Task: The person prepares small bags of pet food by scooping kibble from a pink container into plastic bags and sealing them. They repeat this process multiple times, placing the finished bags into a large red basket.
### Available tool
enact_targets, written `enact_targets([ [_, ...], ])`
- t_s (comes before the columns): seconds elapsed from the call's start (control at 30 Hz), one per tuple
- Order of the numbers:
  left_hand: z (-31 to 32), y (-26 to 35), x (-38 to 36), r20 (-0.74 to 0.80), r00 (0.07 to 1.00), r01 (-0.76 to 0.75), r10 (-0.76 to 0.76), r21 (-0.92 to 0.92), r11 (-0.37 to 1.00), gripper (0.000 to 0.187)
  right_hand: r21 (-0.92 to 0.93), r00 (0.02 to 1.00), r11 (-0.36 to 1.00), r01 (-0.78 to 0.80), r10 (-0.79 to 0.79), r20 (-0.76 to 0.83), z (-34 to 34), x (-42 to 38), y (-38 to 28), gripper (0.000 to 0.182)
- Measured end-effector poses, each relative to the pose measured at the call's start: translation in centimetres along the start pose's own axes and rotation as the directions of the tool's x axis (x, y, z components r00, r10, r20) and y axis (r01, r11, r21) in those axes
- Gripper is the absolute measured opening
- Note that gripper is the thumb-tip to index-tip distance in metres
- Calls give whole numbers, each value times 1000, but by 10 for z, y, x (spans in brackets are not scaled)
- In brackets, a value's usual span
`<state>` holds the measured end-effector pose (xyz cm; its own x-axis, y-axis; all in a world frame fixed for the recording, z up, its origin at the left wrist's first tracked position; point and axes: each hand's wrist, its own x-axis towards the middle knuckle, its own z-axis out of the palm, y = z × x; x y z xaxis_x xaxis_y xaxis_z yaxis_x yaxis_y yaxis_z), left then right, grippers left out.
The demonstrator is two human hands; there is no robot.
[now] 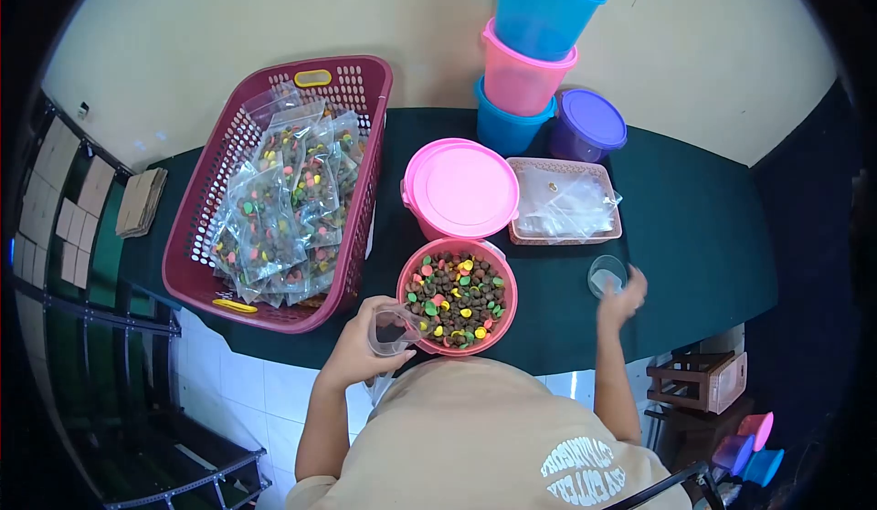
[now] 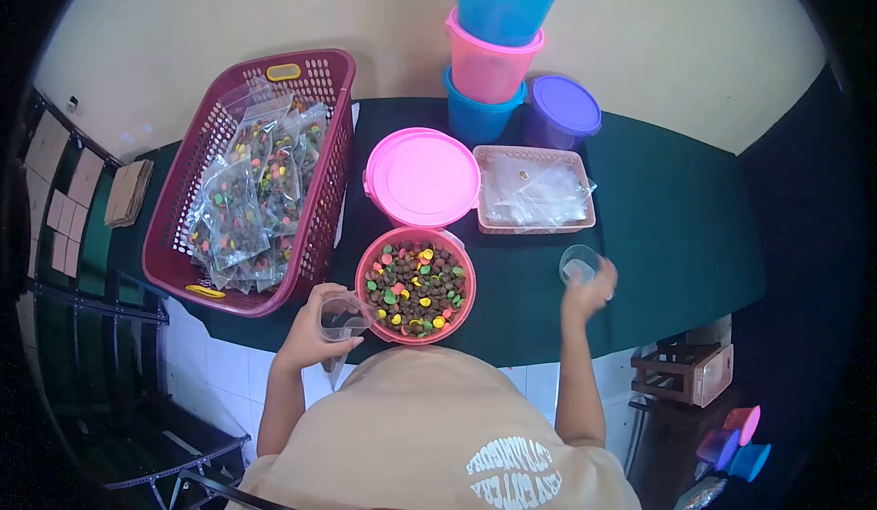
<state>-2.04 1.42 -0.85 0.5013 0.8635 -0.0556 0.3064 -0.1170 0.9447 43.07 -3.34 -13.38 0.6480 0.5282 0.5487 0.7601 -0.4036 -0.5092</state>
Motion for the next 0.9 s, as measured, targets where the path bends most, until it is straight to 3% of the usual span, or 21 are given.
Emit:
enact_targets([
  [0.07,3,-1,-2,-64,998,-17,20,37,999,78,133,905,957,258,-288,313,-2,5,-85,48],
  [0.1,5,-2,-3,-55,998,-16,18,39,999,78,175,852,933,314,-359,381,9,1,-109,47],
  [0.17,6,-4,-6,-60,997,-54,52,-45,998,76,219,755,845,489,-535,378,25,1,-155,47],
  [0.2,6,-4,-8,-61,997,-54,52,-40,998,76,223,756,845,487,-535,376,35,1,-170,47],
  [0.27,6,-4,-13,-50,996,-73,73,-13,997,76,274,654,748,604,-662,366,52,0,-190,36],
  [0.47,-2,-16,-25,-36,998,-55,55,0,998,78,278,623,724,631,-687,375,70,-4,-189,17],
  [0.9,-21,-20,-30,83,995,-56,56,-10,998,76,429,715,763,484,-627,309,-27,-45,-196,18],
])
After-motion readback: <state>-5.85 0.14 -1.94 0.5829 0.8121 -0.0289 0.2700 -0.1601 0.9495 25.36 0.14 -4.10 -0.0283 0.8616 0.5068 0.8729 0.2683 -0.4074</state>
